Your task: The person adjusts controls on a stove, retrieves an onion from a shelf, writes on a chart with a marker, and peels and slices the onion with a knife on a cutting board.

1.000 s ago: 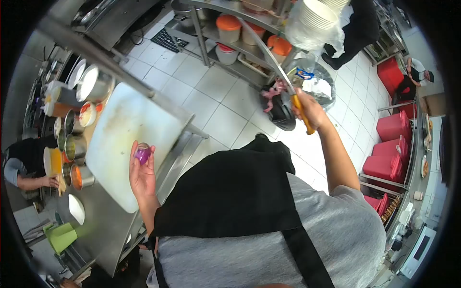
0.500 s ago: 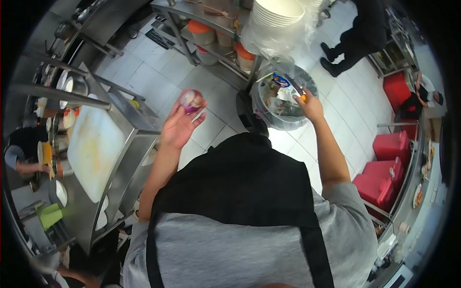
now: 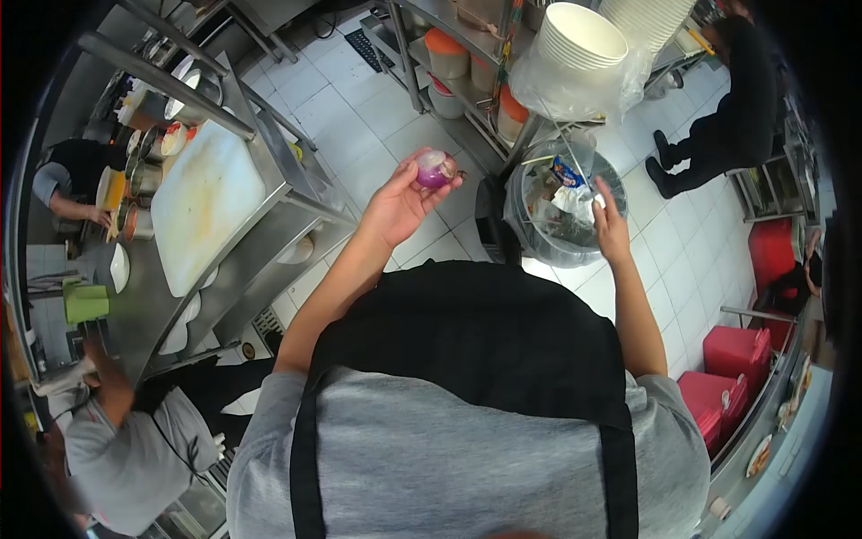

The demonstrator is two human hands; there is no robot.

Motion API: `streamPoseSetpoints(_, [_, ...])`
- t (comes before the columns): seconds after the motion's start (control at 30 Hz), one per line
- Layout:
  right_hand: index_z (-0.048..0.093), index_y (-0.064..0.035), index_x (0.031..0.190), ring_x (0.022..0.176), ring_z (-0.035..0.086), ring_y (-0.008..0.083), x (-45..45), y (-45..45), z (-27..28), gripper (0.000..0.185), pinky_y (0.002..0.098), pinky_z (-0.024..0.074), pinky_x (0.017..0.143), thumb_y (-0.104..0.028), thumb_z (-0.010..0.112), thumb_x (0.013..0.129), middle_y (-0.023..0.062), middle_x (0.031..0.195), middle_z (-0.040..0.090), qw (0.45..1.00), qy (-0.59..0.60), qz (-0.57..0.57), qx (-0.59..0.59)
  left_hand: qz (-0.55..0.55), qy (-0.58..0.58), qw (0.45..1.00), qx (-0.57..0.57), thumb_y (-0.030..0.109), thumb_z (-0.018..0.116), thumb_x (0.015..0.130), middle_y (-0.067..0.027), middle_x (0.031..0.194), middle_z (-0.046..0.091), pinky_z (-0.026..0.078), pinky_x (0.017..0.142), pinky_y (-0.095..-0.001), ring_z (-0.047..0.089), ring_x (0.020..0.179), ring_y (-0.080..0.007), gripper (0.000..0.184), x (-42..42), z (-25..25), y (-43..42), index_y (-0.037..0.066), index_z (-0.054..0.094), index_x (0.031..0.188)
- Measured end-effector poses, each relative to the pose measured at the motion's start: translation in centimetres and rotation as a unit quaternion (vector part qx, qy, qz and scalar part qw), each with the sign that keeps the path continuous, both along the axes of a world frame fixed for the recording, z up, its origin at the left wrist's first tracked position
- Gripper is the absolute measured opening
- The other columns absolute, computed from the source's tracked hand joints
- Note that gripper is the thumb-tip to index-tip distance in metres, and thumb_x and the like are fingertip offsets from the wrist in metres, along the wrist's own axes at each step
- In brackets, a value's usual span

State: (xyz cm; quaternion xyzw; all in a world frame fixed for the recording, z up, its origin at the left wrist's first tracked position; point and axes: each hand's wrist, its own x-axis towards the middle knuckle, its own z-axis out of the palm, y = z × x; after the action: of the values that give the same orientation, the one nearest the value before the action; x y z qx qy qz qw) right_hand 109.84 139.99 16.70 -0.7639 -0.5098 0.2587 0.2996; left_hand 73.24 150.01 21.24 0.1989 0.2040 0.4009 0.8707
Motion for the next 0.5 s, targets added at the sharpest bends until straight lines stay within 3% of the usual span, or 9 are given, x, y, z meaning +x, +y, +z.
streamPoseSetpoints(0.03, [0.046, -0.0223, 0.134, 0.06, 0.042, 0.0095, 0.5, -0.5, -0.9, 0.039, 0.0243, 0.0425, 0.063, -0.028, 0.044, 0.095, 0.007, 0.08, 0.061, 0.995, 0.046, 0.035, 0.079, 0.005, 0.001, 1.0, -0.002, 0.02, 0.044, 0.095, -0.0172, 0.124, 0.05, 0.048, 0.091, -0.0351, 0.054, 0.11, -0.0351, 0.04, 0.8, -0.2, -0.4, 0.01, 0.035, 0.133])
streamPoseSetpoints(0.07, [0.047, -0.0201, 0.133, 0.06, 0.043, 0.0085, 0.8, -0.7, -0.7, 0.039, 0.0239, 0.0413, 0.061, -0.031, 0.042, 0.096, 0.0007, 0.069, 0.051, 0.995, 0.076, 0.044, 0.055, 0.004, -0.004, 1.0, 0.004, 0.021, 0.044, 0.095, -0.0176, 0.125, 0.049, 0.048, 0.092, -0.0354, 0.052, 0.113, -0.036, 0.041, 1.6, -0.2, -0.6, 0.01, 0.035, 0.133])
streamPoseSetpoints(0.17, [0.051, -0.0159, 0.13, 0.059, 0.043, 0.0077, 3.2, -1.0, -0.4, 0.042, 0.0232, 0.0398, 0.059, -0.037, 0.041, 0.096, -0.0011, 0.066, 0.047, 0.993, 0.107, 0.02, -0.034, 0.009, -0.013, 1.0, 0.025, 0.02, 0.045, 0.094, -0.0175, 0.126, 0.047, 0.047, 0.094, -0.0355, 0.048, 0.118, -0.0364, 0.042, 5.2, -0.6, -2.2, 0.008, 0.035, 0.134])
streamPoseSetpoints(0.2, [0.053, -0.0127, 0.128, 0.058, 0.043, 0.0075, 4.6, -0.9, -1.7, 0.047, 0.0232, 0.0392, 0.057, -0.043, 0.04, 0.095, -0.0013, 0.066, 0.047, 0.997, 0.068, 0.032, -0.011, 0.017, -0.011, 0.999, 0.041, 0.018, 0.047, 0.094, -0.0165, 0.125, 0.048, 0.047, 0.094, -0.0351, 0.048, 0.118, -0.0351, 0.043, 6.9, -0.2, -2.8, 0.008, 0.036, 0.133])
streamPoseSetpoints(0.23, [0.052, -0.0126, 0.129, 0.056, 0.043, 0.0079, 6.3, -0.9, -2.6, 0.045, 0.0237, 0.039, 0.056, -0.041, 0.044, 0.094, -0.0017, 0.063, 0.046, 0.994, 0.091, 0.026, -0.046, 0.024, -0.008, 0.998, 0.058, 0.016, 0.049, 0.093, -0.0156, 0.124, 0.049, 0.047, 0.093, -0.0346, 0.048, 0.118, -0.0339, 0.043, 8.6, 0.1, -3.2, 0.008, 0.036, 0.133])
streamPoseSetpoints(0.33, [0.046, -0.0144, 0.133, 0.053, 0.044, 0.0083, 6.2, -2.2, 2.8, 0.045, 0.0244, 0.0405, 0.056, -0.032, 0.051, 0.092, -0.0011, 0.059, 0.048, 0.996, 0.069, 0.041, -0.03, 0.03, 0.001, 0.991, 0.129, 0.008, 0.054, 0.089, -0.0127, 0.12, 0.05, 0.047, 0.092, -0.0335, 0.05, 0.116, -0.0295, 0.048, 13.8, -1.0, -4.5, 0.009, 0.037, 0.133])
streamPoseSetpoints(0.43, [0.039, -0.022, 0.139, 0.058, 0.045, 0.0071, 8.2, -3.5, 4.6, 0.049, 0.0247, 0.041, 0.058, -0.026, 0.053, 0.092, -0.0004, 0.06, 0.048, 0.989, 0.119, 0.076, 0.036, 0.03, 0.023, 0.99, 0.137, 0.0, 0.057, 0.085, -0.0121, 0.117, 0.053, 0.046, 0.09, -0.0342, 0.053, 0.11, -0.0254, 0.053, 18.8, -2.0, -5.2, 0.01, 0.037, 0.133])
streamPoseSetpoints(0.5, [0.039, -0.0229, 0.139, 0.06, 0.046, 0.0068, 9.3, -4.3, 5.3, 0.049, 0.0242, 0.0406, 0.059, -0.024, 0.053, 0.091, -0.0001, 0.061, 0.048, 0.979, 0.164, 0.117, 0.041, 0.032, 0.06, 0.989, 0.128, 0.004, 0.057, 0.087, -0.0101, 0.115, 0.054, 0.047, 0.091, -0.0362, 0.054, 0.109, -0.0248, 0.047, 21.5, -1.8, -6.3, 0.01, 0.04, 0.131])
